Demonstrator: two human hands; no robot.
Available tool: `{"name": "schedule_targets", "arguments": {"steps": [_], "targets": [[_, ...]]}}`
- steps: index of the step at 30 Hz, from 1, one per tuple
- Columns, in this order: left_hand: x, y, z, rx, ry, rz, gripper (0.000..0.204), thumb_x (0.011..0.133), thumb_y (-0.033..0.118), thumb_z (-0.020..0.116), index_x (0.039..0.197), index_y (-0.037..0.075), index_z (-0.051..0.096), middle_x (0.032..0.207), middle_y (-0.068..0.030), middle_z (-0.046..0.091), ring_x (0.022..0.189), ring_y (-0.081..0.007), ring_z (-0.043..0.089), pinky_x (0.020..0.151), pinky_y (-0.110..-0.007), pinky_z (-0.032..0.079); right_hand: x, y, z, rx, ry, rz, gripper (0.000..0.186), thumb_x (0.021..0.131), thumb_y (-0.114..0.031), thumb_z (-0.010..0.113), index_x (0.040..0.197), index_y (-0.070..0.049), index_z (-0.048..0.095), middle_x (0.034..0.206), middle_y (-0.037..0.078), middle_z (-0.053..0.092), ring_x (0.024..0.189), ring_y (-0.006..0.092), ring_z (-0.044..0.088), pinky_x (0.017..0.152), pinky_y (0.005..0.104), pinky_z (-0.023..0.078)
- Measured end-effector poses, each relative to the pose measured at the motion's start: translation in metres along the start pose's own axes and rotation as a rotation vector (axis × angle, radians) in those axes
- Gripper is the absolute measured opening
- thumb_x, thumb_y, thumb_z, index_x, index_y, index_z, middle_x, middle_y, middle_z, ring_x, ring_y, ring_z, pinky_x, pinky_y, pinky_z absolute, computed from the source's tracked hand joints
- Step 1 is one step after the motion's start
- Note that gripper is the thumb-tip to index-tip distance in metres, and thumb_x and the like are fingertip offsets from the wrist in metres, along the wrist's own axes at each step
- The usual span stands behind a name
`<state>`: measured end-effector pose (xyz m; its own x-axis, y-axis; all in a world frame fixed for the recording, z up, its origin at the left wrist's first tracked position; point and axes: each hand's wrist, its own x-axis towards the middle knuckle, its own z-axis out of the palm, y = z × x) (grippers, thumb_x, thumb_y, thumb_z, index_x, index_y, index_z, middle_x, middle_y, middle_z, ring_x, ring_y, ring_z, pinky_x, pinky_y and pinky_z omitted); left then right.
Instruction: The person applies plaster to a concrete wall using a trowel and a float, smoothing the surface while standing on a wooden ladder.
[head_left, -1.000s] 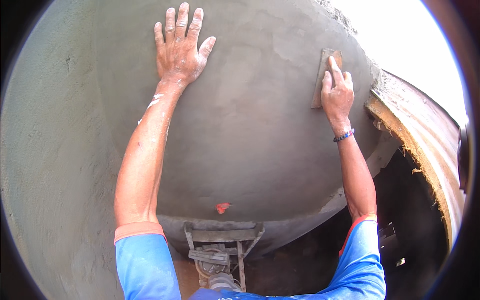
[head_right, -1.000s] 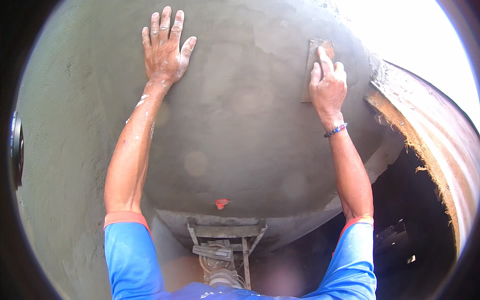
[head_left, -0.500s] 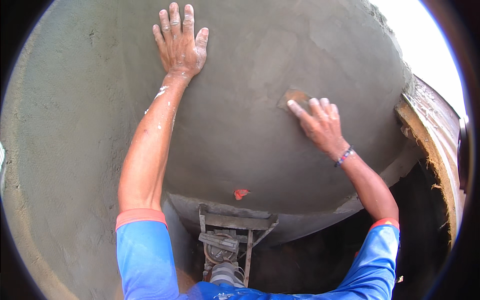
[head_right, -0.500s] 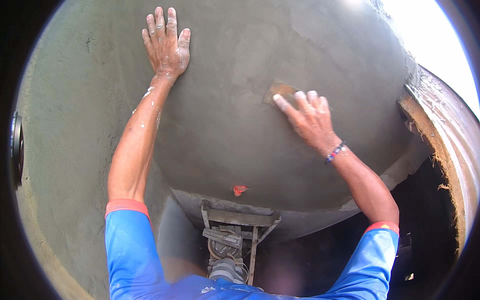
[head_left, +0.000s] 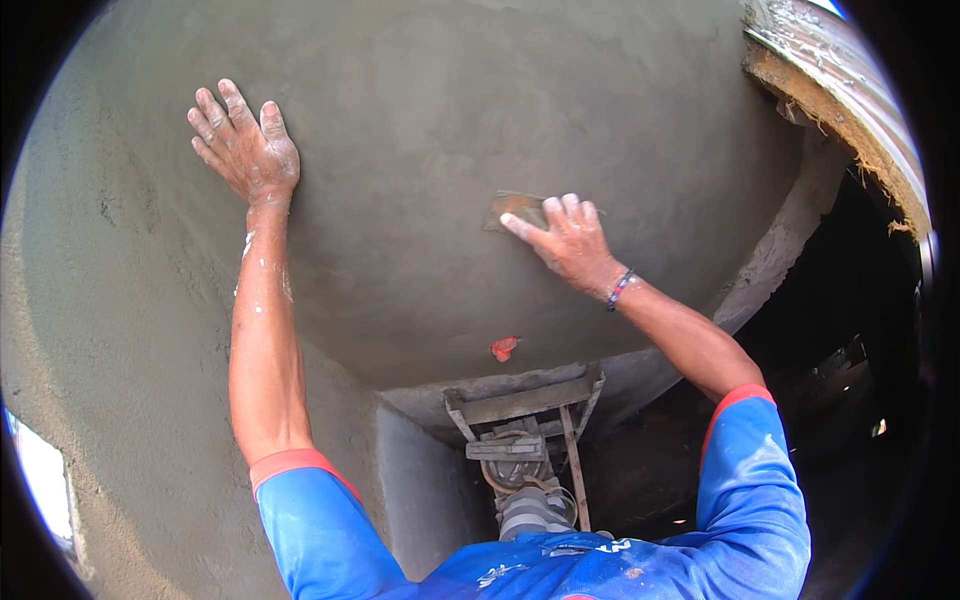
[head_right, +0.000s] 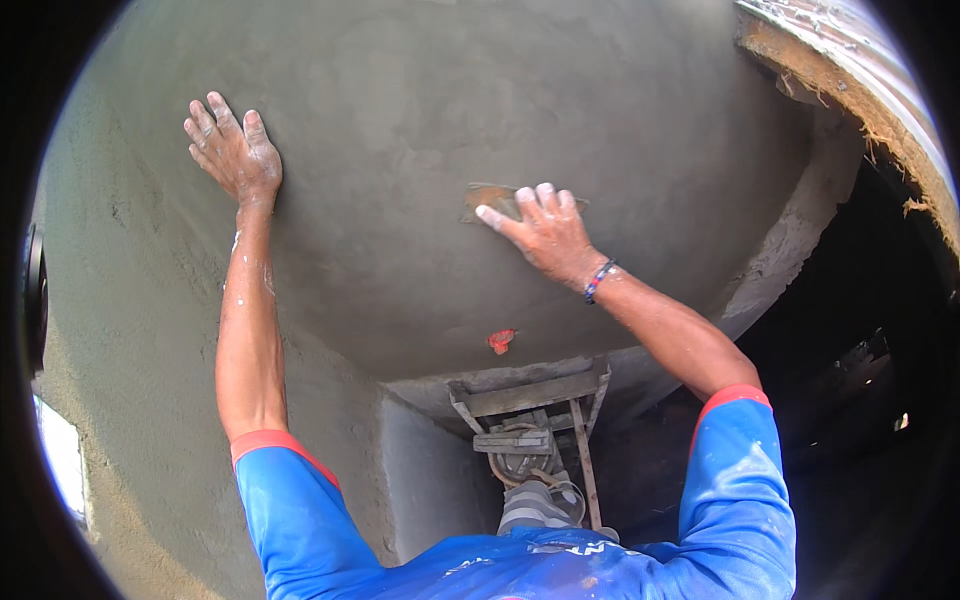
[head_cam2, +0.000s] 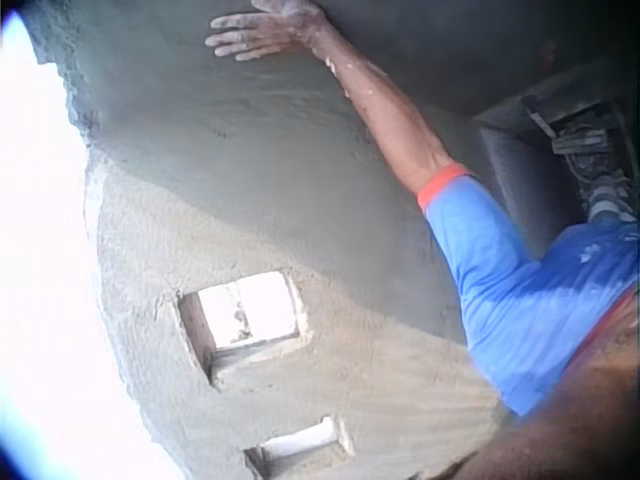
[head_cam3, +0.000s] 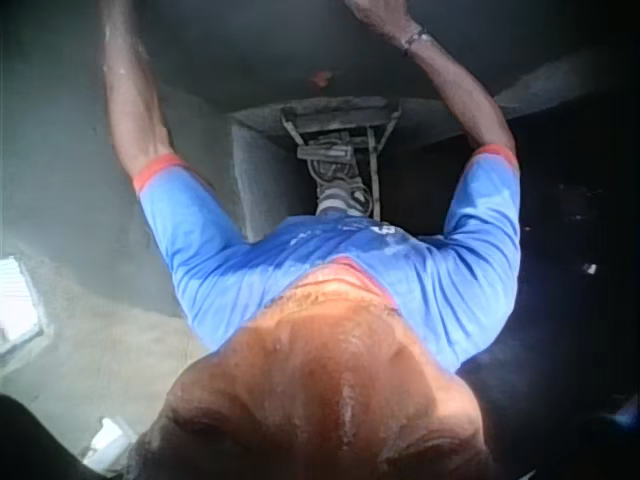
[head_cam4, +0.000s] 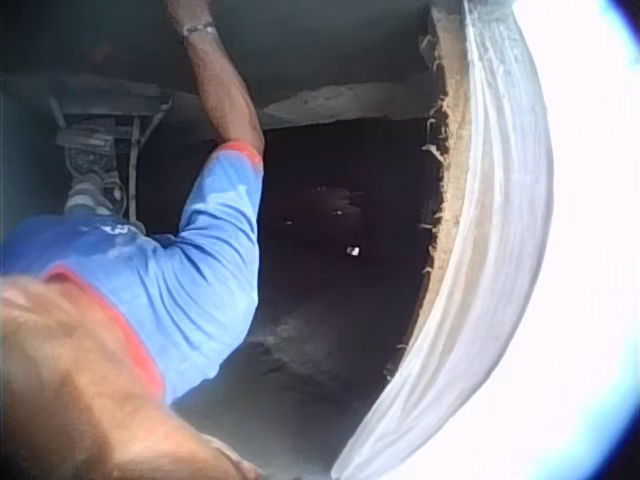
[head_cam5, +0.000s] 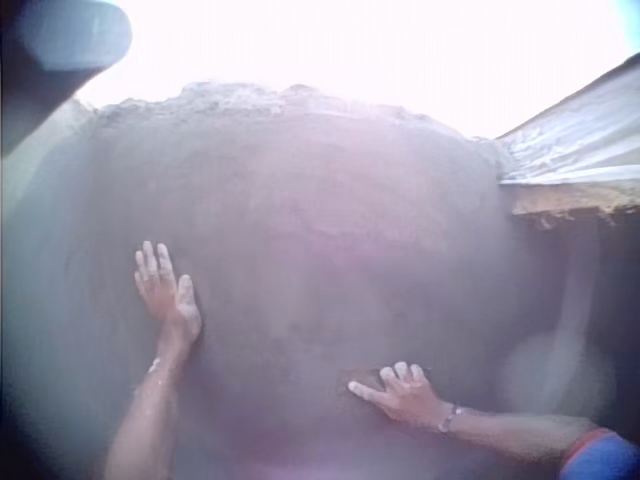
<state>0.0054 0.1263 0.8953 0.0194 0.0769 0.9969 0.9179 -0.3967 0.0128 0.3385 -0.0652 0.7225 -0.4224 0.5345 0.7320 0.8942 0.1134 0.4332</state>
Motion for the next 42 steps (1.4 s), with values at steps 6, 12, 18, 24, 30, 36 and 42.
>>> {"name": "schedule_targets", "arguments": {"steps": [6, 12, 18, 24, 30, 36, 42], "targets": [[0.003, 0.002, -0.009, -0.006, -0.013, -0.049, 0.069, 0.103, 0.047, 0.034, 0.158, 0.010, 0.019, 0.165, -0.0160, 0.011, 0.152, -0.0378, 0.005, 0.122, -0.056, 0.006, 0.113, 0.030, -0.049, 0.096, 0.479, 0.457, 0.055, 0.082, -0.012, 0.068, 0.135, -0.023, 0.057, 0.099, 0.010, 0.055, 0.083, 0.0290, 0.051, 0.066, 0.0405, 0.048], [0.006, 0.009, -0.010, -0.023, -0.057, -0.085, 0.070, 0.103, 0.047, 0.033, 0.158, 0.007, 0.016, 0.165, -0.0186, 0.008, 0.152, -0.0392, 0.003, 0.121, -0.057, 0.004, 0.060, -0.051, -0.004, 0.148, 0.188, 0.310, 0.067, 0.077, -0.010, 0.069, 0.140, -0.026, 0.054, 0.102, 0.010, 0.055, 0.086, 0.0271, 0.052, 0.068, 0.0365, 0.046], [0.007, 0.016, -0.017, -0.017, -0.069, -0.101, 0.069, 0.103, 0.044, 0.036, 0.159, 0.009, 0.016, 0.165, -0.0196, 0.007, 0.152, -0.0398, 0.001, 0.121, -0.056, 0.004, 0.071, -0.020, -0.026, 0.150, 0.209, 0.294, 0.060, 0.082, -0.015, 0.067, 0.141, -0.023, 0.054, 0.100, 0.011, 0.056, 0.084, 0.0262, 0.053, 0.064, 0.0367, 0.046], [0.011, 0.016, -0.028, -0.073, -0.040, -0.127, 0.070, 0.103, 0.043, 0.038, 0.158, 0.007, 0.015, 0.164, -0.0220, 0.005, 0.151, -0.0429, 0.000, 0.120, -0.060, 0.003, 0.151, -0.073, -0.055, 0.182, 0.302, 0.448, 0.065, 0.082, -0.010, 0.066, 0.144, -0.021, 0.050, 0.101, 0.012, 0.055, 0.082, 0.0256, 0.055, 0.063, 0.0368, 0.051], [-0.012, 0.055, -0.029, -0.128, -0.121, 0.049, 0.076, 0.101, 0.052, 0.039, 0.158, 0.007, 0.016, 0.164, -0.0205, 0.004, 0.150, -0.0457, -0.002, 0.118, -0.063, 0.001, 0.053, -0.101, -0.011, 0.156, -0.057, 0.134, 0.058, 0.086, -0.012, 0.061, 0.142, -0.022, 0.053, 0.099, 0.009, 0.055, 0.081, 0.0240, 0.056, 0.062, 0.0341, 0.050], [-0.022, 0.092, -0.023, -0.023, -0.130, 0.122, 0.077, 0.099, 0.053, 0.042, 0.159, 0.012, 0.016, 0.165, -0.0185, 0.005, 0.152, -0.0419, -0.002, 0.120, -0.058, 0.002, 0.082, 0.009, -0.067, 0.227, 0.339, 0.534, 0.057, 0.084, -0.011, 0.063, 0.140, -0.020, 0.053, 0.096, 0.011, 0.055, 0.076, 0.0303, 0.058, 0.064, 0.0418, 0.054], [-0.020, 0.088, -0.015, -0.056, -0.059, 0.167, 0.074, 0.101, 0.054, 0.037, 0.160, 0.015, 0.015, 0.166, -0.0163, 0.004, 0.151, -0.0432, 0.001, 0.119, -0.062, 0.006, 0.105, -0.070, -0.035, 0.245, 0.271, 0.452, 0.060, 0.083, -0.015, 0.066, 0.141, -0.023, 0.053, 0.101, 0.010, 0.056, 0.081, 0.0255, 0.057, 0.064, 0.0376, 0.052]]}}
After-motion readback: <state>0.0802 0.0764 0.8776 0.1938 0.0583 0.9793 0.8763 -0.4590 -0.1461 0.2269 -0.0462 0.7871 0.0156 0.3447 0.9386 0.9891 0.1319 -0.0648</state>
